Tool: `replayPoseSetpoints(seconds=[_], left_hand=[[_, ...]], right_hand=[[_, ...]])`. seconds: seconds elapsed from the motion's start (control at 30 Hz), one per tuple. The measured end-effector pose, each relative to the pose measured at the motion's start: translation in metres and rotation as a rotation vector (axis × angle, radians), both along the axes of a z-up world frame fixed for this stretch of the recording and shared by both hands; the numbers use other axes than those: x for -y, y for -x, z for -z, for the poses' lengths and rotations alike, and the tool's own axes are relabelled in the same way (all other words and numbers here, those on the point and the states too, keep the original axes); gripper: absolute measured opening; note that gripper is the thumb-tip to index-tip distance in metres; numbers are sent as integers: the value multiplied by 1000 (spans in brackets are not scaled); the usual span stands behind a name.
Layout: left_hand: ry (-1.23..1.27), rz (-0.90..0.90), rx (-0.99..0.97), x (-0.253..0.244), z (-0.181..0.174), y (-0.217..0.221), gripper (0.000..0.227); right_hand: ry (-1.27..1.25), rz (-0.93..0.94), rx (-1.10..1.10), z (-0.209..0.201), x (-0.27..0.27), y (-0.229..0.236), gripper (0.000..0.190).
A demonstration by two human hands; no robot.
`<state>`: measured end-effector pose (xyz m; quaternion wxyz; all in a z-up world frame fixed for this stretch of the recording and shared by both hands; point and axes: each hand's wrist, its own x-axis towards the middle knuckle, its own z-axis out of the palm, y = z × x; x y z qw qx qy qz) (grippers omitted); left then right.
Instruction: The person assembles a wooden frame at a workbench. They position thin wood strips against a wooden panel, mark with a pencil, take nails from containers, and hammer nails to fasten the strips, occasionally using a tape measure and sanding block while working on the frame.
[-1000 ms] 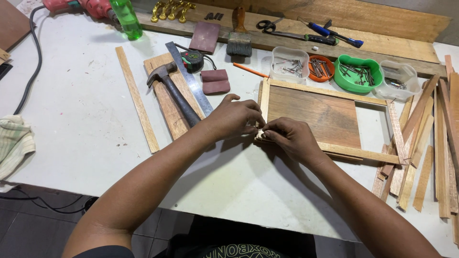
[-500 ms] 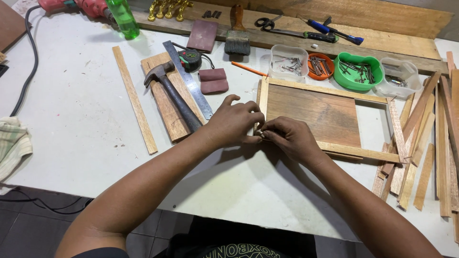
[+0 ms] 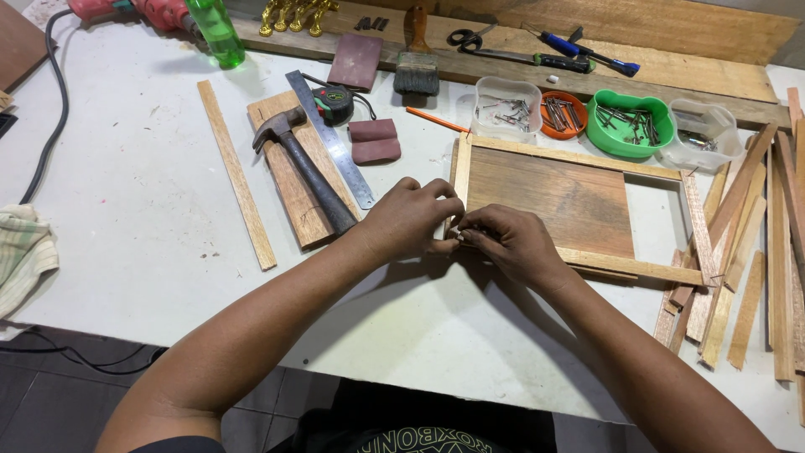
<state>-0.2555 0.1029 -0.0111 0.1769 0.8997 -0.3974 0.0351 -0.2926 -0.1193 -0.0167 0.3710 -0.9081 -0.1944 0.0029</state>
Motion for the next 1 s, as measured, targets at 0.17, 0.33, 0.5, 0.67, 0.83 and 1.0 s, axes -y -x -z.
replayPoseSetpoints(seconds=[0.17,0.33,0.5,0.67,0.83,1.0], left_hand=[[11,10,4,-2,-2,0,43],[4,-12,18,-2,-2,0,46],[-19,-54,-39,-1,-7,2,45],[-50,-72,-76,0,-12,3,45],[-40,-72,-46,0,-9,2,44],[-56,-63,2,0,-10,3,47]], right_hand=[[29,8,2,0,-1,-1,17],[44,-1,44,1,-2,-3,17],[154,-18,132,2,-4,-3,17],[166,1,127,1,-8,-1,18],[141,-18,194,3,-8,1,20],[170,-44,129,-3,-4,-3,21]])
